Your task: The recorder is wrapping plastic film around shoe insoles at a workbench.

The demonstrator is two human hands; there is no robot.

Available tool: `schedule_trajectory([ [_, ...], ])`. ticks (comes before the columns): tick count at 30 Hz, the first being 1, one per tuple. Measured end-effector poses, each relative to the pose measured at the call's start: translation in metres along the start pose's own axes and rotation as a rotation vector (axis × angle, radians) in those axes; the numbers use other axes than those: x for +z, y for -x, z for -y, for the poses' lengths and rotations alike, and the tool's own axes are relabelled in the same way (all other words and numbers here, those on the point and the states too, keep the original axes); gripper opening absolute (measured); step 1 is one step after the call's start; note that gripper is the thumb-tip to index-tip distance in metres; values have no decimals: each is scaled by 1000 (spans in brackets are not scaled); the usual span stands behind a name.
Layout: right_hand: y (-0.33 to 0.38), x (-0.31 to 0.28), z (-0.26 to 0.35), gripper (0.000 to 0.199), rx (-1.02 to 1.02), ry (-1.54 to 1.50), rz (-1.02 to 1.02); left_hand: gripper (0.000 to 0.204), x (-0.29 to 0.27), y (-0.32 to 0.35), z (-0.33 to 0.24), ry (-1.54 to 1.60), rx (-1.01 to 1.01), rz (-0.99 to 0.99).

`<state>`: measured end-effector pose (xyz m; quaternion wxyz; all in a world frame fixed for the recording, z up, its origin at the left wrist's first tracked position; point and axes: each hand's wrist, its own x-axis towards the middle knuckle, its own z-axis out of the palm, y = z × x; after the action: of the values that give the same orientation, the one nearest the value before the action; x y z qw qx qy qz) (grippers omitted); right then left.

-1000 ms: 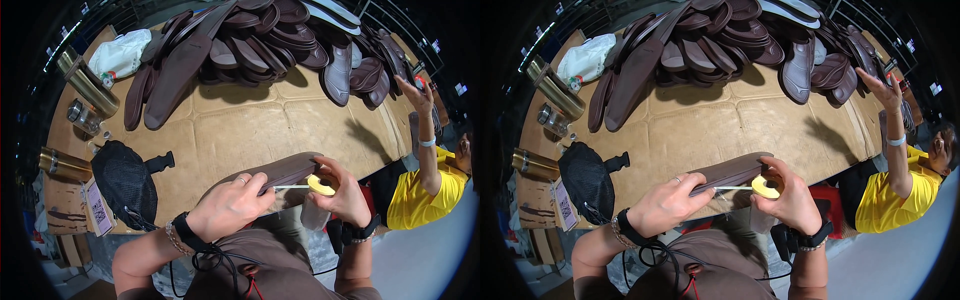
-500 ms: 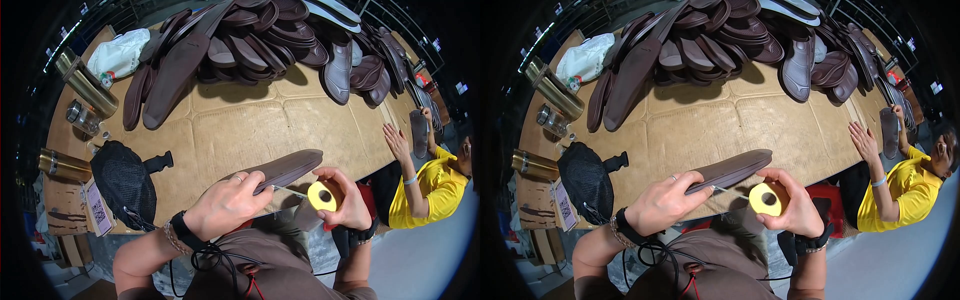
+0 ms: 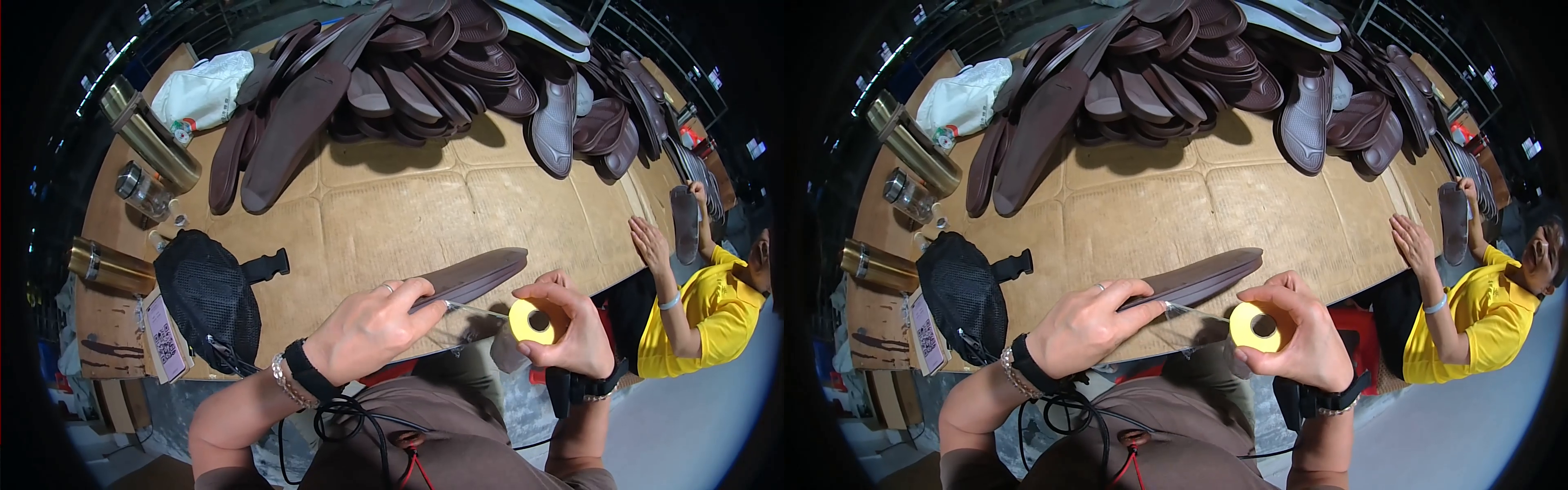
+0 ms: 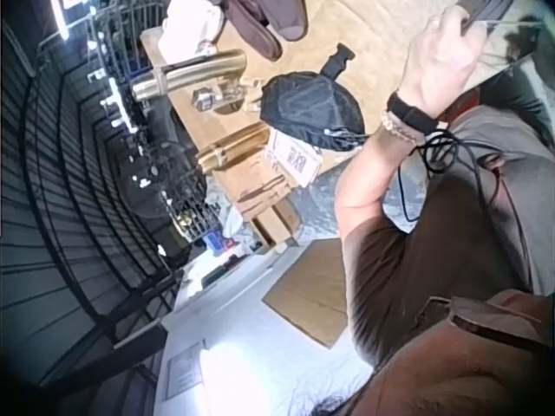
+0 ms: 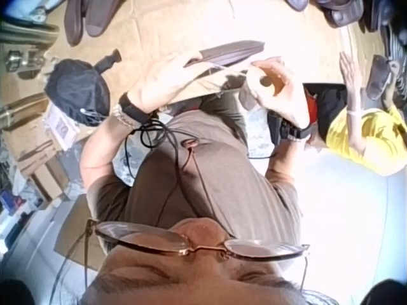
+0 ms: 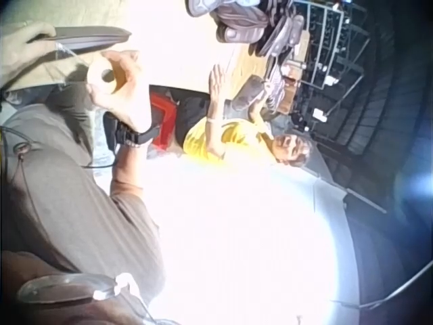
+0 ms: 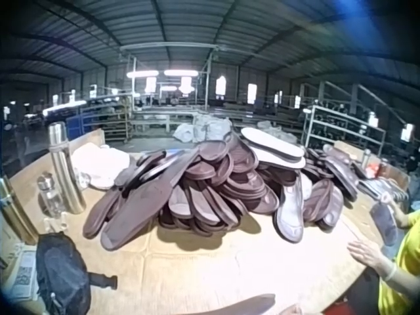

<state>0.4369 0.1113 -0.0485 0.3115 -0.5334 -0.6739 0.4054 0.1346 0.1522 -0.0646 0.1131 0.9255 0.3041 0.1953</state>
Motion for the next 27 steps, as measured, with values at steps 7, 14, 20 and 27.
schedule_trajectory([
  [7, 0, 3, 10, 55, -29, 150, -64, 29, 3, -1, 6, 66, -25, -18],
  [14, -3, 7, 2, 47, -130, 178, -167, 27, 4, -2, 5, 58, 13, -62],
  [20, -10, 6, 5, 34, -69, 236, -131, 25, 3, -3, 3, 27, 40, -66],
  [27, -14, 10, 16, 37, -15, 216, -74, 27, 1, -4, 0, 78, -30, -40],
])
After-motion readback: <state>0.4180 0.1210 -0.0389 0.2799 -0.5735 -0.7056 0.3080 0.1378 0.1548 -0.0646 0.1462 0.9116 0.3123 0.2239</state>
